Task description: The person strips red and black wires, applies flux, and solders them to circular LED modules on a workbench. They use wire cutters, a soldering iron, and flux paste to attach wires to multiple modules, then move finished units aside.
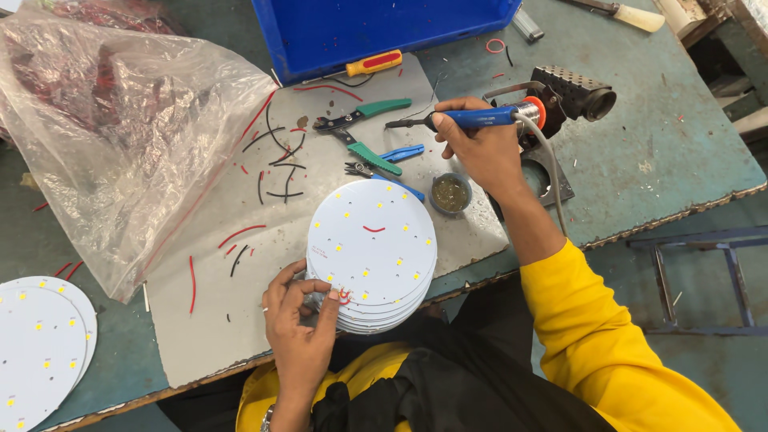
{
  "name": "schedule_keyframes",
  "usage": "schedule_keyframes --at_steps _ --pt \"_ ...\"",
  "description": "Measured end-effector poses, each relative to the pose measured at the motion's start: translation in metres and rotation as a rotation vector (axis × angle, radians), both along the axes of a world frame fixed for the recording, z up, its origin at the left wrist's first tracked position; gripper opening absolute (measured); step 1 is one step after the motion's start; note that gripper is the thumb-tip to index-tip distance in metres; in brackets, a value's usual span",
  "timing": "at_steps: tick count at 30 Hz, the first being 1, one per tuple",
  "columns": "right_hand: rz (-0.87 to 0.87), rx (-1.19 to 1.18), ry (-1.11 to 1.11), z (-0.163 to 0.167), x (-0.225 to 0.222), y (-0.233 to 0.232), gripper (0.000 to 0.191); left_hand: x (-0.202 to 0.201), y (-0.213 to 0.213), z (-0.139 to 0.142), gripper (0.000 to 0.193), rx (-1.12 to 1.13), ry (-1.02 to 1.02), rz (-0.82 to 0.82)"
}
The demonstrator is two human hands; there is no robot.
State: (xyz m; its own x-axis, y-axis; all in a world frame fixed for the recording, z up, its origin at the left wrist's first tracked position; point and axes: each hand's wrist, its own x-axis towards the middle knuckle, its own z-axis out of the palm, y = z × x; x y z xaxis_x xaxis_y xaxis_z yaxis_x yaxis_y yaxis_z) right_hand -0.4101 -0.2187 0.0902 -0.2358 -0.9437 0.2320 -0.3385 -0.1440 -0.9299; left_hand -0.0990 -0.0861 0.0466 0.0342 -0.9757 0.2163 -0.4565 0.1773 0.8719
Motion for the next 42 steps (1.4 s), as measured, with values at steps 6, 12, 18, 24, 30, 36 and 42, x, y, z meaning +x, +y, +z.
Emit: schedule_keyframes --at_steps 6,12,18,24,30,36,42 --pt "0.022 0.016 0.025 0.002 0.000 -0.002 0.026 0.000 -0.001 -0.001 0.014 0.006 -0.011 0.002" --pt "0.025 0.033 0.061 0.008 -0.001 0.002 0.026 0.000 -0.002 -0.002 0.014 -0.004 -0.002 -0.010" --pt "0.025 0.041 0.086 0.011 0.002 0.011 0.025 0.002 0.002 -0.002 0.014 -0.009 -0.021 -0.006" --pt "0.031 0.031 0.081 0.014 0.003 0.011 0.024 0.001 0.003 0.000 0.014 -0.012 -0.013 -0.003" --pt "0.062 0.023 0.180 0.019 0.013 0.021 0.021 0.001 0.003 0.001 0.014 -0.010 -0.011 -0.005" --pt "0.074 -0.011 0.308 0.026 0.021 0.029 0.022 0.001 0.003 0.001 0.014 -0.008 -0.017 -0.003" --pt "0.114 -0.083 0.337 0.026 0.022 0.030 0.021 0.001 0.002 0.001 0.015 -0.013 -0.013 -0.008"
